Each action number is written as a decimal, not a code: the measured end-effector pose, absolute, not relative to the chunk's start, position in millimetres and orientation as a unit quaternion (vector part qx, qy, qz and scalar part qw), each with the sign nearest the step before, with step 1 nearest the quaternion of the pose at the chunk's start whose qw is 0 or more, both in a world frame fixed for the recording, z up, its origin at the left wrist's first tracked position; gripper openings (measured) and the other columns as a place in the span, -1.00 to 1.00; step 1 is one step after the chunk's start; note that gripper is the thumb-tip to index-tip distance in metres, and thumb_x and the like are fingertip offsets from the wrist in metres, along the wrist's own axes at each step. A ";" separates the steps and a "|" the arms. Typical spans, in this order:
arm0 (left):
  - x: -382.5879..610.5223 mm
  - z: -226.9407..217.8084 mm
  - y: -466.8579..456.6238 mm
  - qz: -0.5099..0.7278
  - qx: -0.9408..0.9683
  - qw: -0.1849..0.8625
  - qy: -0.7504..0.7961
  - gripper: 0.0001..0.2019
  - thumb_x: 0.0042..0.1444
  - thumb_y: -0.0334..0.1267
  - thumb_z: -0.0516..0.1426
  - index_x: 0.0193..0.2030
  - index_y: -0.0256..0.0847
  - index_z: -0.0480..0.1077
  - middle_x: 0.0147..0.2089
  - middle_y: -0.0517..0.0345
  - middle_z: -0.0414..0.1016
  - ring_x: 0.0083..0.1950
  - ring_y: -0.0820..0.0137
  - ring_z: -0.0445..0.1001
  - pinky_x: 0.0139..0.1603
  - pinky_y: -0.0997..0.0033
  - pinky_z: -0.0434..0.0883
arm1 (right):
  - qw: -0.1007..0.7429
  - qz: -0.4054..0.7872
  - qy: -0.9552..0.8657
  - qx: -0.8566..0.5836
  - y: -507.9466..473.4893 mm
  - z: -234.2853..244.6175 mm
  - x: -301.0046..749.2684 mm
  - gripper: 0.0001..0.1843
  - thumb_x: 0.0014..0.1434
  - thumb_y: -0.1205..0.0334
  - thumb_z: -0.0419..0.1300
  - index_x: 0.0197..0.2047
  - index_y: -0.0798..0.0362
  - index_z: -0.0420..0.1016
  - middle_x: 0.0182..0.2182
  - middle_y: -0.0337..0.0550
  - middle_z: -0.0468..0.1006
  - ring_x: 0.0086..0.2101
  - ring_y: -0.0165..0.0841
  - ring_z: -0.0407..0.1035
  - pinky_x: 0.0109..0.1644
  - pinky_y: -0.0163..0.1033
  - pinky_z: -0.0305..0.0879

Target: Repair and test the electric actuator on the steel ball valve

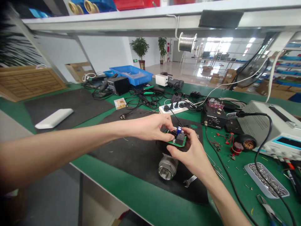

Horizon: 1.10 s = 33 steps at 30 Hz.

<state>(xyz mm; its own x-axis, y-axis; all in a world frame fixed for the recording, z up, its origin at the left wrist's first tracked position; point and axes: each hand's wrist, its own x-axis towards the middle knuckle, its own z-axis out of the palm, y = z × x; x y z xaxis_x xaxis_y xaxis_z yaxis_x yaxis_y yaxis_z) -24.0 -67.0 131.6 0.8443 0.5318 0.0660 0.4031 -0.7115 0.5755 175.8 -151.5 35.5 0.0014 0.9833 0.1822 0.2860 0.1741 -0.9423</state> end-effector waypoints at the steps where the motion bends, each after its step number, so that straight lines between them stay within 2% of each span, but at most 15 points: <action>1: -24.0 132.3 -67.6 0.112 0.919 0.281 0.252 -0.79 0.12 -0.18 0.23 -0.23 -0.25 0.62 -0.34 0.15 0.46 -0.31 0.36 0.38 -0.26 0.40 0.29 | 0.473 0.370 -0.601 -0.528 -152.0 35.5 175.4 -0.21 0.01 -0.07 0.50 0.22 -0.07 0.29 0.11 -0.03 0.52 0.06 -0.09 0.47 0.17 0.04 0.44; 7: -24.6 137.4 -69.2 0.089 0.929 0.277 0.228 -0.82 0.12 -0.22 0.22 -0.22 -0.22 0.63 -0.31 0.15 0.49 -0.29 0.35 0.41 -0.24 0.39 0.30 | 0.486 0.372 -0.596 -0.520 -154.1 36.3 171.6 -0.20 -0.02 -0.03 0.51 0.20 -0.05 0.28 0.12 -0.01 0.51 0.08 -0.08 0.45 0.18 0.06 0.42; 14: -24.2 139.1 -67.8 0.077 0.939 0.251 0.221 -0.82 0.13 -0.22 0.20 -0.24 -0.21 0.62 -0.27 0.12 0.51 -0.23 0.31 0.45 -0.21 0.36 0.31 | 0.508 0.418 -0.571 -0.491 -155.4 40.8 168.6 -0.21 -0.05 0.02 0.54 0.15 -0.03 0.27 0.10 -0.01 0.52 0.09 -0.13 0.45 0.21 -0.02 0.41; 22: -21.7 141.2 -71.5 0.093 0.940 0.232 0.232 -0.88 0.07 -0.24 0.24 -0.38 -0.23 0.56 -0.28 0.07 0.51 -0.24 0.27 0.45 -0.19 0.35 0.33 | 0.515 0.404 -0.578 -0.487 -155.0 36.0 169.3 -0.21 -0.04 0.00 0.54 0.15 -0.04 0.26 0.12 0.00 0.51 0.11 -0.13 0.45 0.21 -0.03 0.41; 29: -22.7 144.4 -76.4 0.095 0.940 0.227 0.235 -0.87 0.10 -0.24 0.23 -0.32 -0.22 0.60 -0.30 0.12 0.51 -0.29 0.31 0.45 -0.24 0.37 0.32 | 0.506 0.401 -0.579 -0.497 -158.0 34.0 169.8 -0.20 -0.04 -0.01 0.52 0.17 -0.06 0.24 0.12 0.00 0.52 0.10 -0.10 0.47 0.17 -0.01 0.45; 33: -23.6 142.4 -78.9 0.104 0.942 0.219 0.234 -0.86 0.14 -0.24 0.21 -0.32 -0.24 0.59 -0.24 0.09 0.51 -0.27 0.32 0.45 -0.24 0.37 0.32 | 0.501 0.394 -0.582 -0.505 -158.1 33.7 169.2 -0.20 -0.03 0.00 0.51 0.17 -0.06 0.23 0.13 0.01 0.52 0.10 -0.08 0.47 0.17 0.01 0.46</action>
